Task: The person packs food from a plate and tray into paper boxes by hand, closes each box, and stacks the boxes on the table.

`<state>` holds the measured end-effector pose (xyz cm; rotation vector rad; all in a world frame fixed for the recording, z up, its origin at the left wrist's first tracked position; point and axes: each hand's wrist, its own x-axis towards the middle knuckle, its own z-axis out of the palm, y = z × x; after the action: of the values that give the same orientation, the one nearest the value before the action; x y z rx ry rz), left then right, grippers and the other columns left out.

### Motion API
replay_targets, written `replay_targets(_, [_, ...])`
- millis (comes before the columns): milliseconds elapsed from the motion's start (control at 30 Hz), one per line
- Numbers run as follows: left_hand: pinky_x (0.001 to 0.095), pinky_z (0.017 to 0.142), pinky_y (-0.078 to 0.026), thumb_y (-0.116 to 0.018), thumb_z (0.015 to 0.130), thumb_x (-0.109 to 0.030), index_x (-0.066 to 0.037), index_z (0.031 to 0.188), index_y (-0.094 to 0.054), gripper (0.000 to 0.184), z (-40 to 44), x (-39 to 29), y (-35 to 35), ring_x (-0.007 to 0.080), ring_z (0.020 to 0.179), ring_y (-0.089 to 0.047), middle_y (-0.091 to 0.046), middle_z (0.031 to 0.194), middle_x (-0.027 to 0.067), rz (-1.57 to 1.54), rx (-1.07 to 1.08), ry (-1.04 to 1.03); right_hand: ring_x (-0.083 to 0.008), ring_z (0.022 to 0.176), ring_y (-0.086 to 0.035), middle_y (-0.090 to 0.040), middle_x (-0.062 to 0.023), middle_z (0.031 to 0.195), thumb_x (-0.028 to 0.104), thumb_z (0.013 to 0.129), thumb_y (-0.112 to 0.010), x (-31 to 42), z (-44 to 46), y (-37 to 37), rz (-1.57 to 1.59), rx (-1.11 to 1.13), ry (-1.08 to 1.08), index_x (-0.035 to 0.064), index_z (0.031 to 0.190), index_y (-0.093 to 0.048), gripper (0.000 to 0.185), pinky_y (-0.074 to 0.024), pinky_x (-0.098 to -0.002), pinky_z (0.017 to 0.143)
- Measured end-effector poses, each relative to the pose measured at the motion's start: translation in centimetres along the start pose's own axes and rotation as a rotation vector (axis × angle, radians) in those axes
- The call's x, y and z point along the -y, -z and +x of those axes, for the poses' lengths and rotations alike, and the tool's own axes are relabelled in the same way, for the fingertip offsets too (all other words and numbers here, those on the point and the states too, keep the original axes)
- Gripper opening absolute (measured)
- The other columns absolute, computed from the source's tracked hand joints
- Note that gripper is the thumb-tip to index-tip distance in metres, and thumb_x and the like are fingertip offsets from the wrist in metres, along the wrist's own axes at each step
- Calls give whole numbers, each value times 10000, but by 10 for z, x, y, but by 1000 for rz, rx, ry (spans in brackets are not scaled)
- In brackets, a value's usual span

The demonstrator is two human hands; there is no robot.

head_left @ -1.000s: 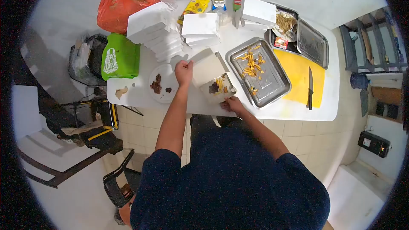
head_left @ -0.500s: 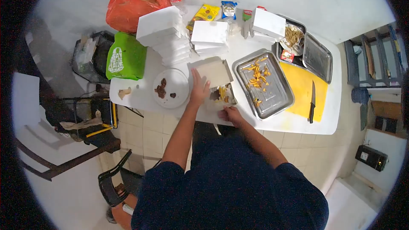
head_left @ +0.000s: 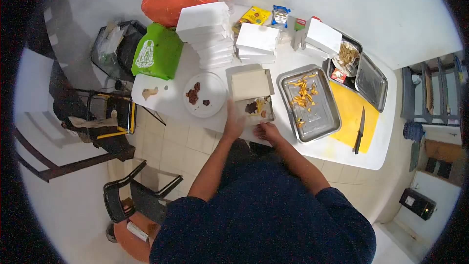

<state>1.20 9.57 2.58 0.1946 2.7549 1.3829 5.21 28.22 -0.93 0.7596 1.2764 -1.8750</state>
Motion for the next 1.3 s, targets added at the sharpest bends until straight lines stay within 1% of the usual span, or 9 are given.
replay_targets(133, [388,1144,-147,-587,831,-113,58,1436,-162,759,-9,16,-16,415,1383,-162,-166,1491,273,-99,-46,110,-198,757,-648,-660,-100,916,371,947,-502,5,-7,4,-23,-15,30,27,1012,-591,360,-513,-325,658])
replay_targets(200, [369,921,-391,-620,799,-51,-8,1425,-244,731,-15,33,-23,331,1143,-444,-393,1318,229,60,-127,61,-190,750,-641,-657,-89,887,379,934,-526,5,-11,9,-127,-33,47,31,997,-596,360,-513,-325,654])
replay_targets(267, [355,768,-514,-626,785,-17,-37,1362,-354,639,-23,50,-25,264,926,-596,-544,1122,184,93,-162,81,-176,712,-632,-654,-91,865,381,919,-551,6,-8,23,-227,-89,73,33,977,-601,356,-507,-308,617])
replay_targets(333, [346,683,-516,-607,788,-13,-28,1247,-492,473,-22,58,-19,217,733,-618,-617,903,140,-6,-155,160,-153,635,-614,-639,-88,806,343,897,-588,7,-7,37,-232,-174,160,35,975,-587,318,-481,-266,528])
replay_targets(433, [343,688,-513,-592,801,-21,-4,1068,-581,269,-21,56,-13,236,703,-624,-621,774,129,-90,-157,200,-145,588,-599,-625,-86,800,304,882,-610,15,-3,48,-375,-415,219,42,999,-561,291,-467,-250,492])
replay_targets(667, [425,776,-479,-562,825,-80,3,1001,-600,199,-19,42,2,391,875,-608,-631,891,224,-55,-196,226,-169,761,-627,-628,-110,884,97,906,-555,22,8,31,-269,-132,403,39,1099,-520,204,-528,-285,649])
replay_targets(1033, [442,768,-486,-596,800,-163,17,939,-649,234,-7,66,48,389,852,-627,-641,878,251,-27,-127,287,-180,864,-623,-651,-101,981,151,893,-604,48,7,-13,-352,-148,342,48,1198,-524,331,-516,-317,738])
replay_targets(1167, [418,754,-499,-629,776,-220,24,890,-674,272,-4,79,48,372,809,-647,-657,821,232,-51,-128,316,-139,690,-620,-661,-96,771,144,820,-650,55,-2,-36,-1002,-489,724,7,939,-634,181,-492,-284,616])
replay_targets(1300, [396,747,-508,-649,773,-246,24,873,-679,289,0,90,50,342,798,-661,-668,812,213,-38,-82,349,-175,656,-620,-654,-98,734,130,790,-657,67,11,-69,-925,-285,602,-3,866,-634,155,-502,-316,622])
